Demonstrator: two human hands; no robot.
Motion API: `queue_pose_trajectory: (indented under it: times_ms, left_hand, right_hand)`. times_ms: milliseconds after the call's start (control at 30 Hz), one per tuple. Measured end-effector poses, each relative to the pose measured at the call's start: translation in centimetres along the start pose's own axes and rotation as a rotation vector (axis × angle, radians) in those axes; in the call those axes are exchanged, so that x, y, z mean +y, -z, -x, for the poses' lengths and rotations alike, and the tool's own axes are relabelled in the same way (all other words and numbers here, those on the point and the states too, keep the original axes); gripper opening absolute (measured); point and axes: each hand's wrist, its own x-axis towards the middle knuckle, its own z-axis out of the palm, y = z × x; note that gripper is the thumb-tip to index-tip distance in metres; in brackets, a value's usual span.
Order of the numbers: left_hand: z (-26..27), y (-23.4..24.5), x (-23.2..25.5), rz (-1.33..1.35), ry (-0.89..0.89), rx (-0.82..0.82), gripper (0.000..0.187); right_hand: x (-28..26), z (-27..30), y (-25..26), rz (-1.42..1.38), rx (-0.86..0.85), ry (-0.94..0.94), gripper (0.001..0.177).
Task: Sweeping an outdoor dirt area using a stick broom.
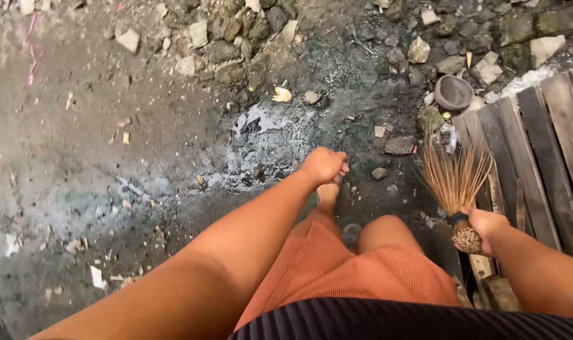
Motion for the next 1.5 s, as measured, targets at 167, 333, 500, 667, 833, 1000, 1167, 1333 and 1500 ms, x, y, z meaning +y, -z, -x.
queue_pose_trajectory:
  times_ms: [167,333,500,667,833,1000,1167,1333,1500]
  left_hand:
    - [2.1,-2.3,-1.1,0.072,-0.036,0.065,0.039]
    - [5.3,-6.8,-6.7,0.159,-0.049,0.185,0.036]
    - [10.5,-13.7,-13.0,0.175,0.189,0.005,0.039]
    - [16.6,-21.3,-15.4,0.145,0.295,-0.128,0.039]
    - [18.8,-21.5,-16.6,0.1,0.211,-0.064,0.037]
    - [21.5,-17.5,-20.2,0.103,0.214,0.026,0.035]
    - [25.1,-11.7,-21.6,0.082,0.279,0.079,0.032]
    - [23.9,-10.8,-24.3,0.108,0.164,0.066,0.028]
    - [23.5,-11.9,-22.2,0.106,0.294,0.063,0.026]
  right_hand:
    - [-1.9,-0.5,-1.2,0.265,-0.052,0.03,0.028]
    - [2.0,-1.6,0.9,0.498,-0.133,-0.025,0.026]
    - [7.2,1.3,5.0,0.388,-0.303,0.034,0.031]
    - [11.8,9.6,12.4,0.256,-0.477,0.203,0.031]
    - [10.6,9.6,12.8,0.161,-0.332,0.461,0.029]
    - [5.7,1.8,8.9,0.076,-0.411,0.507,0.033]
    - [0.3,-11.5,3.7,-0.059,-0.275,0.173,0.03]
    - [4.3,-9.7,5.0,0.097,-0.363,0.033,0.033]
    - [9.2,4.9,9.9,0.202,-0.413,0.181,0.041]
